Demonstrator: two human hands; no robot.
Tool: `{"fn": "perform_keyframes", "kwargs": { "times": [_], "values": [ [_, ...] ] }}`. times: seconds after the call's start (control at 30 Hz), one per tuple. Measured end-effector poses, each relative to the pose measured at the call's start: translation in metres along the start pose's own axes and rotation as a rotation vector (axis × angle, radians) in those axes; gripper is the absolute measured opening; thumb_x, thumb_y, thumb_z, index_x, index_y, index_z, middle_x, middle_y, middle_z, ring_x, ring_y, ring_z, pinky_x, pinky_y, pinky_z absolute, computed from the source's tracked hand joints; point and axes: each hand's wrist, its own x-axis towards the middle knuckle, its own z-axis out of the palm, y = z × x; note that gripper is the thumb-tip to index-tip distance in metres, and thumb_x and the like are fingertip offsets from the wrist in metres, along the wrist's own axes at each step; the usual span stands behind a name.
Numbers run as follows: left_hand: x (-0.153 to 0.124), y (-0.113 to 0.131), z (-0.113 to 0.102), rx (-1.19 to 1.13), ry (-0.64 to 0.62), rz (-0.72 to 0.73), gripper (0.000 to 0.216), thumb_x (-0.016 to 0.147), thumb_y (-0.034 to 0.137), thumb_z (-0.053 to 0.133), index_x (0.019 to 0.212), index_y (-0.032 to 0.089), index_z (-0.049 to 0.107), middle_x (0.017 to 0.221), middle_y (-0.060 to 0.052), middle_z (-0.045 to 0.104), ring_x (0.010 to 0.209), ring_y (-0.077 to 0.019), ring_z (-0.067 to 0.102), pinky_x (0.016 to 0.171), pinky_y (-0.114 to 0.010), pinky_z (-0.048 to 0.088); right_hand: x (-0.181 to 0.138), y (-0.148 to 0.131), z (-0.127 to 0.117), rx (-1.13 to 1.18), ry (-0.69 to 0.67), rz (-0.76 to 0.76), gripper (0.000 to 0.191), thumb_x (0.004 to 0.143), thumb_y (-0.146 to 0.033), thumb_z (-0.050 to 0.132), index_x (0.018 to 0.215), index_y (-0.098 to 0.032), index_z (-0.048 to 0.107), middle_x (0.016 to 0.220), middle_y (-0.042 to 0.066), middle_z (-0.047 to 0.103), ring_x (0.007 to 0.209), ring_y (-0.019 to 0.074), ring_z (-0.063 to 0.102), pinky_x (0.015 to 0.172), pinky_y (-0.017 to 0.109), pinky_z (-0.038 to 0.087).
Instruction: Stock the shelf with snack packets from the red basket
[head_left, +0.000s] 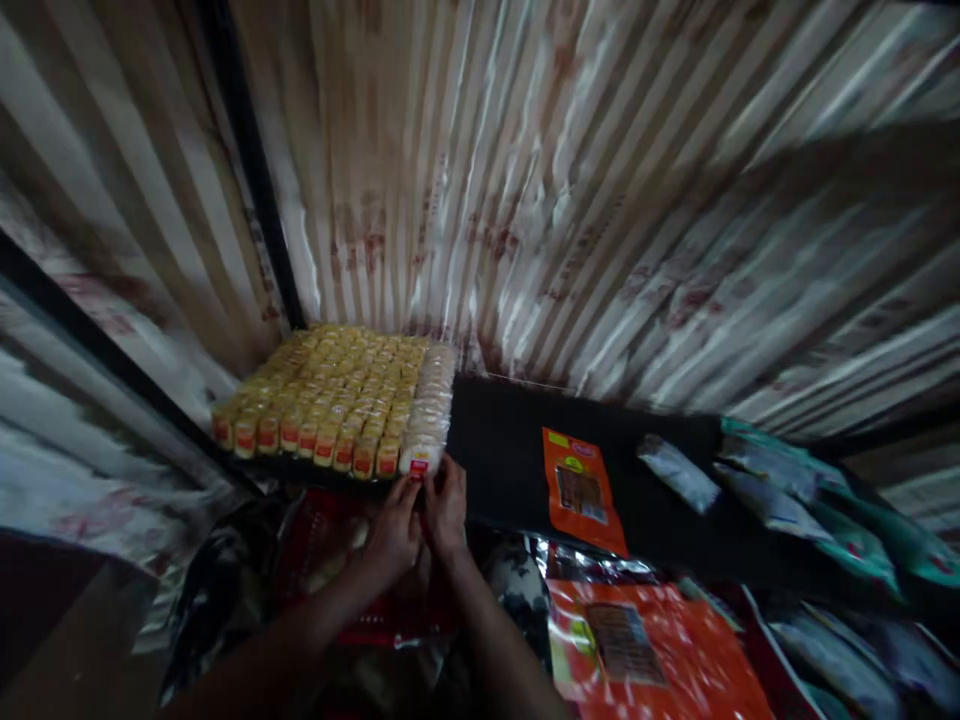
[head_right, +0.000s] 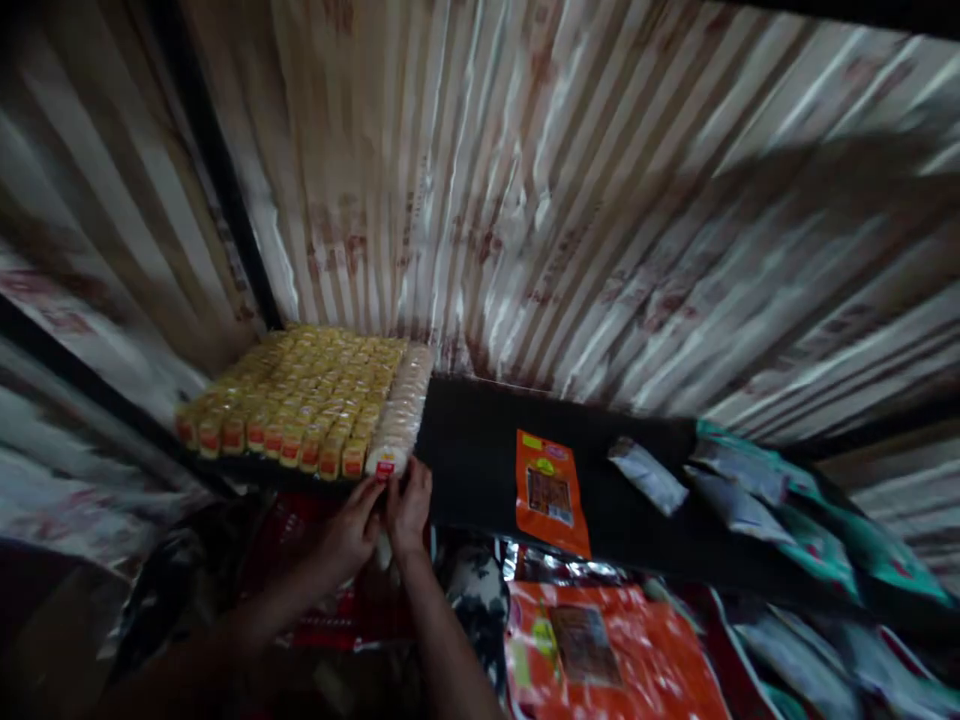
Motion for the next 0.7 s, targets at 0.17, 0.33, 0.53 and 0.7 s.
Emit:
{"fn": "perform_keyframes", "kwargs": {
  "times": [0.17,0.33,0.53,0.7],
  "values": [
    [-0.003,-0.012,0.013,0.010,0.007,0.024,0.054,0.080,0.012,0.039,0.134,0.007,0.045,0.143,-0.018,0.042,0.134,-0.0254,0.038,0.112,-0.044,0.033,-0.004,0.002,0.000,0.019,0.005,0.035,0.041,0.083,-0.037,0.051,0.117,-0.015,0.054,0.112,0.014,0.057,0.104,0.0246,0.055,0.091,0.041,0.046],
    [0.000,-0.006,0.015,0.044,0.030,-0.006,0.054,0.079,0.012,0.039,0.132,0.006,0.046,0.141,-0.020,0.043,0.132,-0.0276,0.040,0.110,-0.048,0.035,-0.004,-0.002,-0.002,0.000,-0.017,0.036,0.035,0.083,-0.035,0.051,0.112,-0.015,0.056,0.107,0.013,0.059,0.099,0.0234,0.055,0.091,0.041,0.045],
    [-0.025,0.006,0.000,0.006,0.060,0.076,0.040,0.081,0.010,0.037,0.112,0.014,0.062,0.122,-0.013,0.057,0.117,-0.0220,0.052,0.103,-0.040,0.043,-0.032,-0.021,-0.019,0.112,0.002,0.010,0.032,0.086,-0.037,0.047,0.109,-0.017,0.057,0.108,0.011,0.061,0.103,0.0213,0.056,0.093,0.037,0.043],
    [-0.065,-0.021,0.008,-0.136,-0.079,-0.294,0.032,0.078,0.004,0.042,0.093,0.017,0.066,0.106,-0.008,0.063,0.106,-0.0194,0.056,0.098,-0.036,0.043,-0.095,-0.004,0.001,0.314,-0.136,0.415,0.026,0.080,-0.041,0.053,0.085,-0.018,0.065,0.079,0.004,0.067,0.073,0.0175,0.062,0.069,0.029,0.049]
  ]
}}
